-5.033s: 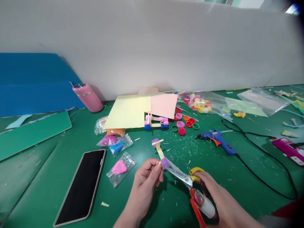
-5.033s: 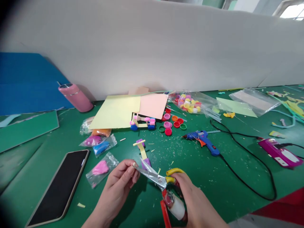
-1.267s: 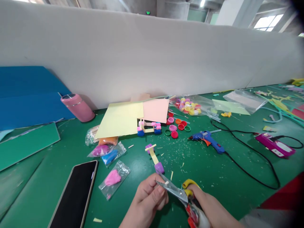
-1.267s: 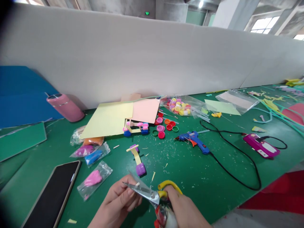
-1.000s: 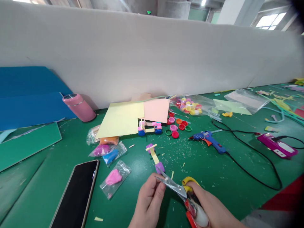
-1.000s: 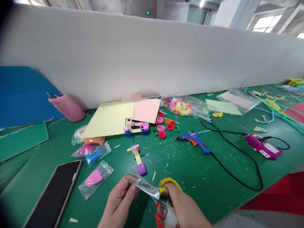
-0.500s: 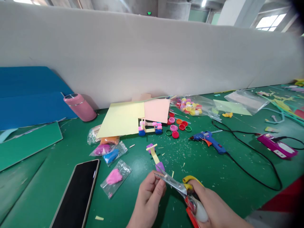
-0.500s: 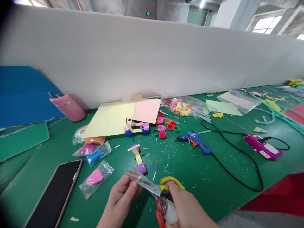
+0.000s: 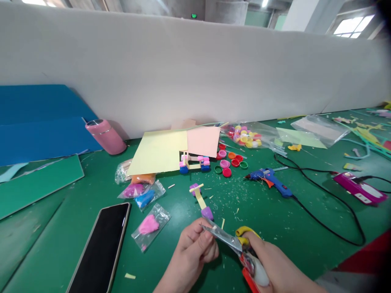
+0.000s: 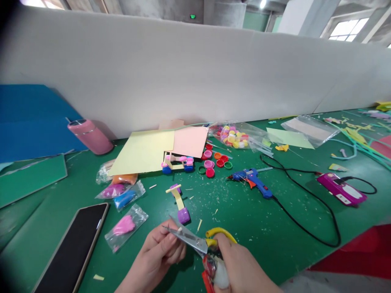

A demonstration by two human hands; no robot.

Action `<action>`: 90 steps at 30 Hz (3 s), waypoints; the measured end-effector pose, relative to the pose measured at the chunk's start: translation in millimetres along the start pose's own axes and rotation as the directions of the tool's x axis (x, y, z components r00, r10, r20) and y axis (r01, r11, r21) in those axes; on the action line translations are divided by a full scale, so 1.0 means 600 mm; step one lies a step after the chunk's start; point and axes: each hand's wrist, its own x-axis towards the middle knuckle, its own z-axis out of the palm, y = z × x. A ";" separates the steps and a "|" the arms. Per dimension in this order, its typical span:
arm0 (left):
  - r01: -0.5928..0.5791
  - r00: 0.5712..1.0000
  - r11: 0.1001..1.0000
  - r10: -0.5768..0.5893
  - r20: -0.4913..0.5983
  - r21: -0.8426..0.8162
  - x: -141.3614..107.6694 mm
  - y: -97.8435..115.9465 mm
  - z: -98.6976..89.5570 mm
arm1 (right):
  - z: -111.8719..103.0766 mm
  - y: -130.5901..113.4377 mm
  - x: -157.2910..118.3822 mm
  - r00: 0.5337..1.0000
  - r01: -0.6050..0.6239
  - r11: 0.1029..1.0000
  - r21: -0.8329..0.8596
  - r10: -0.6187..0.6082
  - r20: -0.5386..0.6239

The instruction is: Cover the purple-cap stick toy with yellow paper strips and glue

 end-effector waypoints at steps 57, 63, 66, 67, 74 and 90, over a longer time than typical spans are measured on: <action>-0.046 0.996 0.994 0.054 -0.077 0.096 0.000 -0.002 -0.002 | 0.006 0.017 0.006 0.993 0.061 0.997 0.039 -0.057 -0.101; -0.079 0.996 0.989 0.082 -0.021 0.125 -0.003 0.009 -0.005 | 0.006 0.016 0.016 0.976 0.107 0.994 0.028 -0.099 -0.195; -0.081 0.996 0.988 0.085 -0.025 0.133 -0.004 0.013 -0.002 | 0.003 0.013 0.016 0.980 0.091 0.996 -0.012 -0.091 -0.174; -0.084 0.995 0.985 0.092 -0.045 0.153 -0.004 0.013 -0.001 | 0.003 0.012 0.016 0.984 0.083 0.996 -0.016 -0.085 -0.158; -0.053 0.999 0.996 0.053 -0.004 -0.074 -0.003 0.010 0.007 | -0.002 0.004 0.018 0.986 0.129 0.992 -0.001 -0.128 -0.109; -0.090 0.963 0.862 0.204 -0.178 0.498 -0.011 0.009 -0.004 | 0.005 0.011 0.015 0.994 0.062 0.998 -0.028 -0.064 -0.091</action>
